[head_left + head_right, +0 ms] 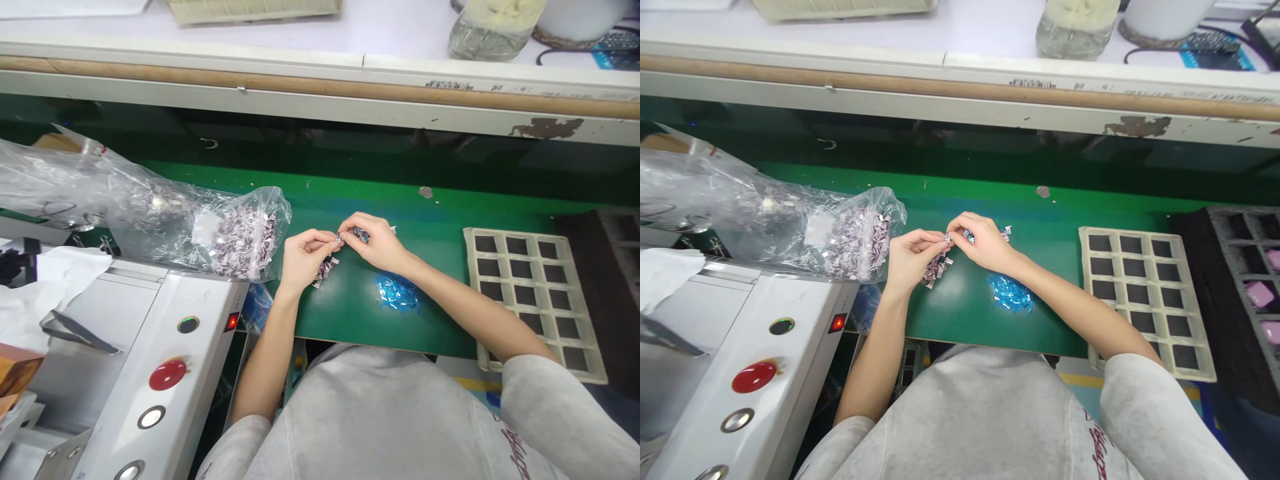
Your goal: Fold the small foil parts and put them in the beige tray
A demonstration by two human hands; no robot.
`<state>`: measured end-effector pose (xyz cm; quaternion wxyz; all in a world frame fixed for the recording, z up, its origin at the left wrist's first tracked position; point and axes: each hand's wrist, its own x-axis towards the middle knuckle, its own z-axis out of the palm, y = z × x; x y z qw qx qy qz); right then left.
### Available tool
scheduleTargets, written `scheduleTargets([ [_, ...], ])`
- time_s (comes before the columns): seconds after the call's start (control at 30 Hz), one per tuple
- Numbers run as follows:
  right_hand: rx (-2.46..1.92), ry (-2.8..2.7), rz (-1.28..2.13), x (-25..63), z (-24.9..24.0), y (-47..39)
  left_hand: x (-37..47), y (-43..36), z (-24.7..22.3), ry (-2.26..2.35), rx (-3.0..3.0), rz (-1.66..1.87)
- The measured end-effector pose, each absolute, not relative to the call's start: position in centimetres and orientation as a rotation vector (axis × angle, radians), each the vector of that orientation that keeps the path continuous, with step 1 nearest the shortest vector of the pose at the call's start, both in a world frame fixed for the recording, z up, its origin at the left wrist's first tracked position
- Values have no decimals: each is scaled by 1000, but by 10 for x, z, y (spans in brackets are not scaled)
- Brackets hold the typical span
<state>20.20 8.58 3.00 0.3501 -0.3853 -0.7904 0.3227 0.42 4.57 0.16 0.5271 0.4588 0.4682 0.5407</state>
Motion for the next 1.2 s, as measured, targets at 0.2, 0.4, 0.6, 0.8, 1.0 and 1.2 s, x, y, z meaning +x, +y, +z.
scheduleTargets([
  [0.2, -987, -1994, 941, 204, 30, 86, 7, 43, 7, 1121, 1112, 1253],
  [0.4, -1027, -2082, 903, 209, 26, 94, -1, 46, 1, 1233, 1250, 1201],
  [0.6, -1253, -2266, 723, 222, 14, 110, -21, 48, -3, 1464, 2067, 889],
  [0.8, -1297, -2265, 544, 227, 8, 117, -25, 45, -2, 1437, 2201, 615],
  [1.0, -1338, -2193, 527, 233, 10, 125, -24, 46, 0, 1405, 2179, 594],
  [1.2, -1427, -2131, 447, 240, -4, 146, -22, 44, 9, 1286, 1980, 832],
])
